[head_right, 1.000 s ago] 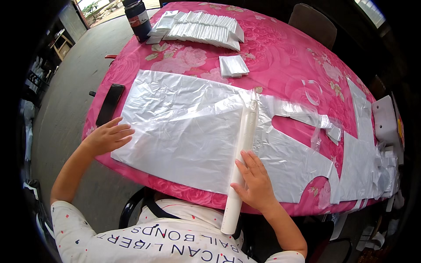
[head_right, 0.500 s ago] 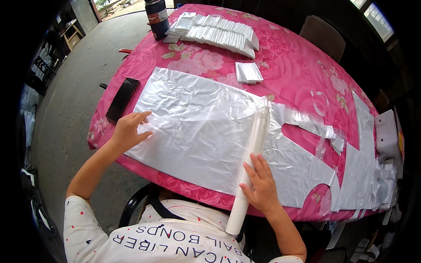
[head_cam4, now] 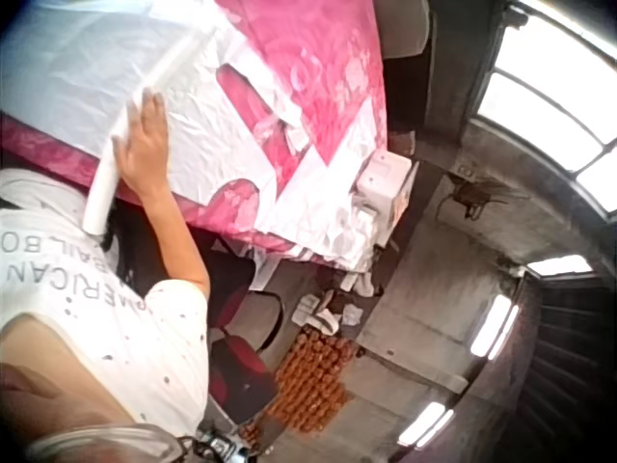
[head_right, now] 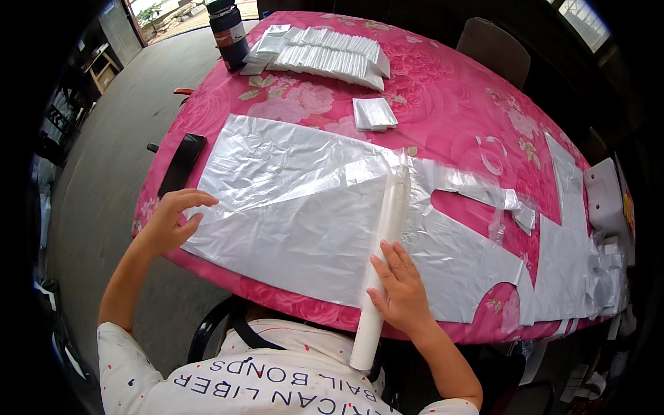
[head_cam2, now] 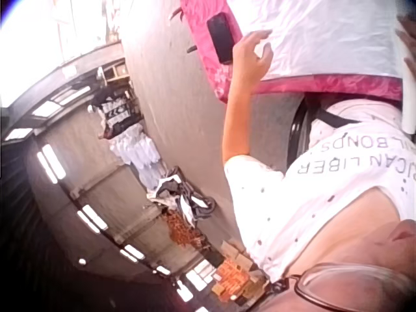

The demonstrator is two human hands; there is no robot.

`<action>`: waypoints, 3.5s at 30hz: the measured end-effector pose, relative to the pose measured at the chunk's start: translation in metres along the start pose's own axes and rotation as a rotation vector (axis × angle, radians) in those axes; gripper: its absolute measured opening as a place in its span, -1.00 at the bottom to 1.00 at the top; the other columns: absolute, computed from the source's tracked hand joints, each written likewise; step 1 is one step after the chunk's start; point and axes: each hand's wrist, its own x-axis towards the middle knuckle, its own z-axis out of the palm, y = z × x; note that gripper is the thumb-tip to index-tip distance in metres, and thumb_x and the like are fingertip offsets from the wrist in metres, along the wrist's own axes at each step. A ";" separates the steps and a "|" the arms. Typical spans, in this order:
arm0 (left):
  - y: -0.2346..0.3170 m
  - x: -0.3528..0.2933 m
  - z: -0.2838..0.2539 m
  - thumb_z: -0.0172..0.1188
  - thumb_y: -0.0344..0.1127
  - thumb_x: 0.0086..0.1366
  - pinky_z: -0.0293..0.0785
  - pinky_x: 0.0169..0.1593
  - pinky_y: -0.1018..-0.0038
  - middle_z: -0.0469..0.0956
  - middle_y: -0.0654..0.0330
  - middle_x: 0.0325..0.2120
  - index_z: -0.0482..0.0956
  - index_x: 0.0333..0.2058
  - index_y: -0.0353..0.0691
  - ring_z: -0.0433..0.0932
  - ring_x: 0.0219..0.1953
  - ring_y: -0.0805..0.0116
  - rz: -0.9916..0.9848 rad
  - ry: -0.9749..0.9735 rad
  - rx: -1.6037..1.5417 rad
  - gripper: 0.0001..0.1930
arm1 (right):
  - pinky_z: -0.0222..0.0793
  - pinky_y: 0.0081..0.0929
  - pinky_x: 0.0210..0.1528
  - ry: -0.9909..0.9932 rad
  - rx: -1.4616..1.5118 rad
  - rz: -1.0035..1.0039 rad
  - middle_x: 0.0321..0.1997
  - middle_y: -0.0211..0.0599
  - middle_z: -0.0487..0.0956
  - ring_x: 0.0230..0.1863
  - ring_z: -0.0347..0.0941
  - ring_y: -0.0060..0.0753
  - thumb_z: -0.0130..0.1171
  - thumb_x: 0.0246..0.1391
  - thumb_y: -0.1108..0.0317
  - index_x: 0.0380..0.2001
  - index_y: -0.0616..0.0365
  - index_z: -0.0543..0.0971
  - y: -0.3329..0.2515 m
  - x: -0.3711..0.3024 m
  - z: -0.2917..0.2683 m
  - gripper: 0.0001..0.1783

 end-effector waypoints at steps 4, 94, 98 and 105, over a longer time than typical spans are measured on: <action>0.029 0.073 0.062 -0.05 -0.26 0.30 0.32 0.02 0.47 0.51 0.16 -0.14 0.48 -0.08 -0.31 0.44 -0.05 0.41 0.033 0.093 -0.615 -0.69 | 0.02 -0.23 0.25 0.002 0.019 -0.015 0.25 -0.11 0.22 0.30 0.03 -0.01 0.13 -0.06 0.23 0.01 0.18 0.42 0.001 0.004 0.000 -0.49; 0.056 -0.065 0.117 0.24 -0.46 0.03 0.40 -0.40 0.56 0.47 0.28 -0.53 0.38 -0.20 -0.32 0.45 -0.50 0.54 -0.579 0.155 -1.118 -0.67 | 0.19 -0.78 -0.58 -0.190 1.599 0.343 -0.53 -0.56 0.47 -0.58 0.29 -0.80 0.43 -0.24 0.34 -0.04 0.23 0.42 -0.095 0.123 0.081 -0.37; 0.053 -0.066 0.120 0.26 -0.40 0.02 0.41 -0.42 0.53 0.45 0.23 -0.55 0.37 -0.20 -0.33 0.45 -0.53 0.50 -0.477 0.103 -1.343 -0.64 | 0.33 -0.71 -0.44 -0.348 1.670 0.305 -0.42 -0.44 0.53 -0.46 0.41 -0.69 0.38 -0.18 0.37 -0.08 0.27 0.45 -0.088 0.123 0.080 -0.47; 0.049 -0.060 0.118 0.31 -0.07 -0.02 0.46 -0.44 0.48 0.47 0.11 -0.49 0.38 -0.17 -0.34 0.50 -0.50 0.37 -0.243 -0.277 -1.755 -0.45 | 0.41 -0.57 -0.21 -0.404 1.874 0.093 -0.30 -0.30 0.56 -0.25 0.49 -0.52 0.34 -0.16 0.45 -0.26 0.29 0.51 -0.092 0.116 0.061 -0.66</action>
